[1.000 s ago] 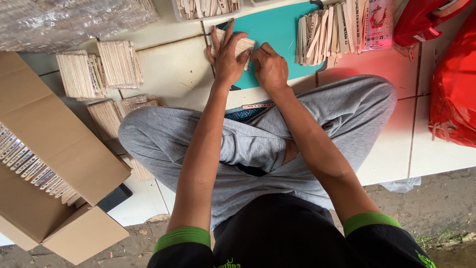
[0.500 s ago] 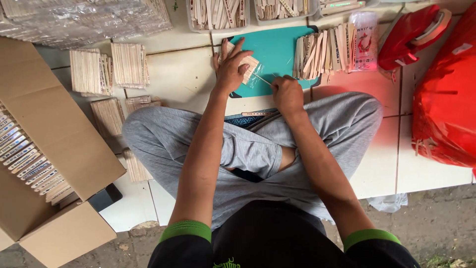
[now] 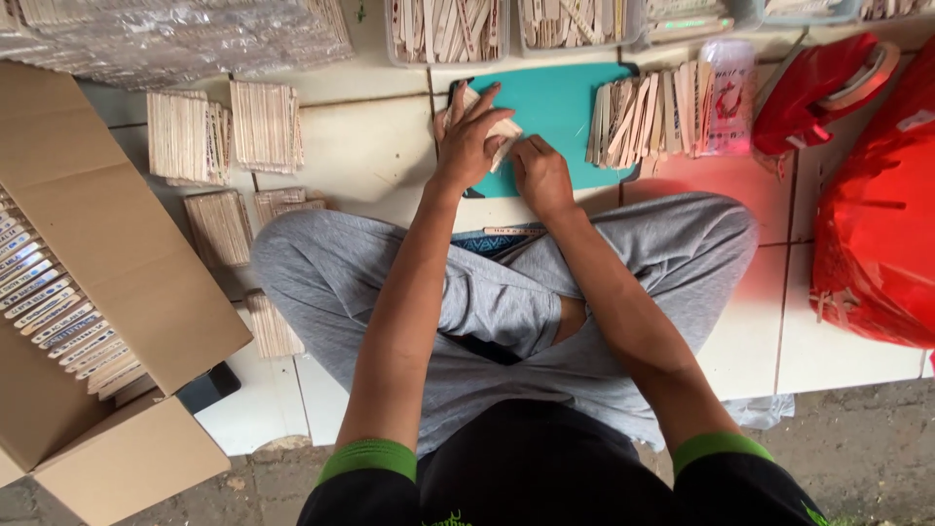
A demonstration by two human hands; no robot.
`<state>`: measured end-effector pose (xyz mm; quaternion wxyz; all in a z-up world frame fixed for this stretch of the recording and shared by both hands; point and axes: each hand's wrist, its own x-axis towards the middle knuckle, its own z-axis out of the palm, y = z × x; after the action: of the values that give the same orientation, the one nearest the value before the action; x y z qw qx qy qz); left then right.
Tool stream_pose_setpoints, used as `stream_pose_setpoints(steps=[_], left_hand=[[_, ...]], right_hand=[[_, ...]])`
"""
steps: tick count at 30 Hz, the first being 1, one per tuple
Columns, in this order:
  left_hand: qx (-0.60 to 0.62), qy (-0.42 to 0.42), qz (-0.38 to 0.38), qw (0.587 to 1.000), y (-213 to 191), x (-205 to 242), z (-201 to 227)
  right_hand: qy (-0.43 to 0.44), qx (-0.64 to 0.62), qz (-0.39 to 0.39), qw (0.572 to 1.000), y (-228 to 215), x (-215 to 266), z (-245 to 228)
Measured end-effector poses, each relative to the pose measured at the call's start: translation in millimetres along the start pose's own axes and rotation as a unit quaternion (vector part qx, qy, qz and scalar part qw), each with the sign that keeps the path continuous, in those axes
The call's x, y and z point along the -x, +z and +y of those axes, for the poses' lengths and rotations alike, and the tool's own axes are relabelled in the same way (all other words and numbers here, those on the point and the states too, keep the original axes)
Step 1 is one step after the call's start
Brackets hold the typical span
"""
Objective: The person sits on the floor and packs small wooden sticks into clear plastic bags. They arrange the sticks into neat stacks, place them into bags, and seal them. The person then places the sealed bags into a cardboard box. A cat walks by briefly.
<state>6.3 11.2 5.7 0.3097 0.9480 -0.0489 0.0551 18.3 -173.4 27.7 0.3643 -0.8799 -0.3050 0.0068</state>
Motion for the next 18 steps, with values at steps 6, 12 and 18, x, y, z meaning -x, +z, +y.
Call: stream_pose_setpoints(steps=[6, 12, 18], left_hand=[[0.129, -0.007, 0.127, 0.983, -7.4, 2.6, -4.8], [-0.086, -0.15, 0.087, 0.981, -8.5, -0.5, -0.3], [-0.071, -0.167, 0.038, 0.983, -15.0, -8.4, -2.4]], right_hand=[[-0.03, -0.079, -0.088, 0.993, -29.4, 12.9, 9.8], [-0.11, 0.072, 0.006, 0.991, -18.7, 13.3, -0.3], [-0.15, 0.12, -0.009, 0.981, 13.8, 25.6, 20.6]])
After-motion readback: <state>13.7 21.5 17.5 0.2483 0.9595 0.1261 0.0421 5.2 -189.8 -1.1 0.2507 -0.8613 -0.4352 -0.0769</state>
